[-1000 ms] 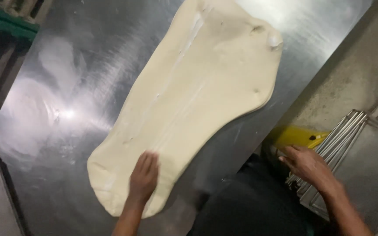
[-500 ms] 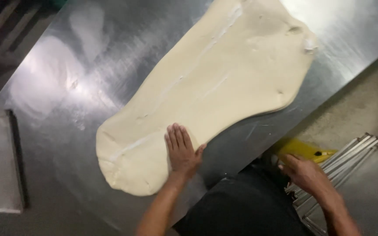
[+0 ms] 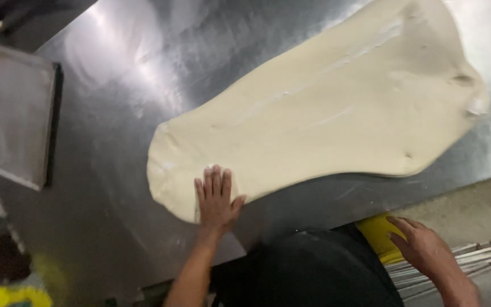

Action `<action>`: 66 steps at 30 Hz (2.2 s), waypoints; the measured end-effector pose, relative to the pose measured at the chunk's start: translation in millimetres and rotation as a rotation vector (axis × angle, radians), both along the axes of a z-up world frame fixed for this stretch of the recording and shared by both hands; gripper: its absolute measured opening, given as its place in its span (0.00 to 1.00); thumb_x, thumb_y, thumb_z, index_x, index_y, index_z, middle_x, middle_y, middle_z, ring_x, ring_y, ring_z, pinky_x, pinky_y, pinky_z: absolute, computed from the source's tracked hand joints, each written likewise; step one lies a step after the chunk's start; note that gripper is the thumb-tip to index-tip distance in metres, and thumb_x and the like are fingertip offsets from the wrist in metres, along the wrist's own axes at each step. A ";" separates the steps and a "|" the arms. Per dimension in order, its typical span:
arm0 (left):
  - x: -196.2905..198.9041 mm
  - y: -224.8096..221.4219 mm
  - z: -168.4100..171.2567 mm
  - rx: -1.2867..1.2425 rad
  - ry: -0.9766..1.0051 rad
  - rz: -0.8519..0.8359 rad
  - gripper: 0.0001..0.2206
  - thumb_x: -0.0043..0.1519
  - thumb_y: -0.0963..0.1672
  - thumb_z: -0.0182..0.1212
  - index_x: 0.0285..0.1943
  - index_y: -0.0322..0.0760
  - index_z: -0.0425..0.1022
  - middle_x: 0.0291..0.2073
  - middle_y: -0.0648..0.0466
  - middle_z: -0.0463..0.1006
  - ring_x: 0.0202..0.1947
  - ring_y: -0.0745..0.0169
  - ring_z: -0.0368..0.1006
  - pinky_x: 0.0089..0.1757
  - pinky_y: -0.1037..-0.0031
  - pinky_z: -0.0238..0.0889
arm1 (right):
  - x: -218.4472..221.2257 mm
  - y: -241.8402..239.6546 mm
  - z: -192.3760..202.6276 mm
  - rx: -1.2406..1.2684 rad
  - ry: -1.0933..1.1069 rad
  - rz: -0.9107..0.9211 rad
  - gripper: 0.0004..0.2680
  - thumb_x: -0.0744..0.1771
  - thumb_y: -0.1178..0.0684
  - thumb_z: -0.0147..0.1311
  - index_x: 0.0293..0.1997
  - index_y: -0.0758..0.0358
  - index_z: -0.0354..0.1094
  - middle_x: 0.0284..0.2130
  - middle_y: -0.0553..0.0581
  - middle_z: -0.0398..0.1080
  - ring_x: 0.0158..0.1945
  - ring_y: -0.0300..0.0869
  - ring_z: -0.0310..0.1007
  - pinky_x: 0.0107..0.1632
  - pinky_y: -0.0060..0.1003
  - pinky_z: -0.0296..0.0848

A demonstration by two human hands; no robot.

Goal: The recorder prepares a large sheet of dough, cuts it into strips using a knife, and then divides the strips into smaller individual dough portions by hand.

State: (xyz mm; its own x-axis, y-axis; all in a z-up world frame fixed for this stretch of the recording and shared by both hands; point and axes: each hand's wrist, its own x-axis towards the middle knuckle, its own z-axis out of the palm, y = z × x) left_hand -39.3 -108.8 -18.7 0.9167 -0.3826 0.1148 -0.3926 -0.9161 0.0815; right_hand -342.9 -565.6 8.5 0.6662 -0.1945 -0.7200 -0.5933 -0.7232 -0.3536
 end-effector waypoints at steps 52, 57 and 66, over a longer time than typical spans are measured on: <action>39.5 -311.5 39.1 0.245 0.484 -1.000 0.47 0.56 0.70 0.35 0.81 0.50 0.39 0.80 0.55 0.36 0.79 0.48 0.26 0.67 0.36 0.16 | -23.9 -31.9 43.8 0.072 0.217 -0.212 0.18 0.68 0.45 0.54 0.67 0.48 0.65 0.62 0.53 0.70 0.64 0.49 0.71 0.62 0.44 0.74; 168.5 -425.0 9.5 0.219 0.353 -0.675 0.40 0.59 0.66 0.34 0.81 0.58 0.43 0.81 0.59 0.36 0.80 0.52 0.26 0.68 0.37 0.16 | -68.6 -136.2 7.4 0.011 0.233 -0.262 0.18 0.68 0.45 0.53 0.67 0.46 0.65 0.62 0.51 0.69 0.63 0.48 0.72 0.60 0.44 0.76; -24.3 -497.1 18.4 0.128 0.308 -0.635 0.47 0.67 0.66 0.33 0.80 0.24 0.43 0.79 0.34 0.42 0.80 0.38 0.37 0.69 0.42 0.22 | -96.7 -213.7 1.7 -0.004 0.345 -0.283 0.17 0.69 0.46 0.52 0.66 0.50 0.65 0.61 0.55 0.71 0.61 0.49 0.76 0.59 0.45 0.78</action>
State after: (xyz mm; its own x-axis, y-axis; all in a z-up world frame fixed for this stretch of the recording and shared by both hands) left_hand -63.6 -605.9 -0.3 0.4960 -0.8461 -0.1950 -0.8296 -0.5281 0.1812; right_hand -439.7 -779.2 10.1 0.3073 -0.3383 -0.8894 -0.8509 -0.5161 -0.0977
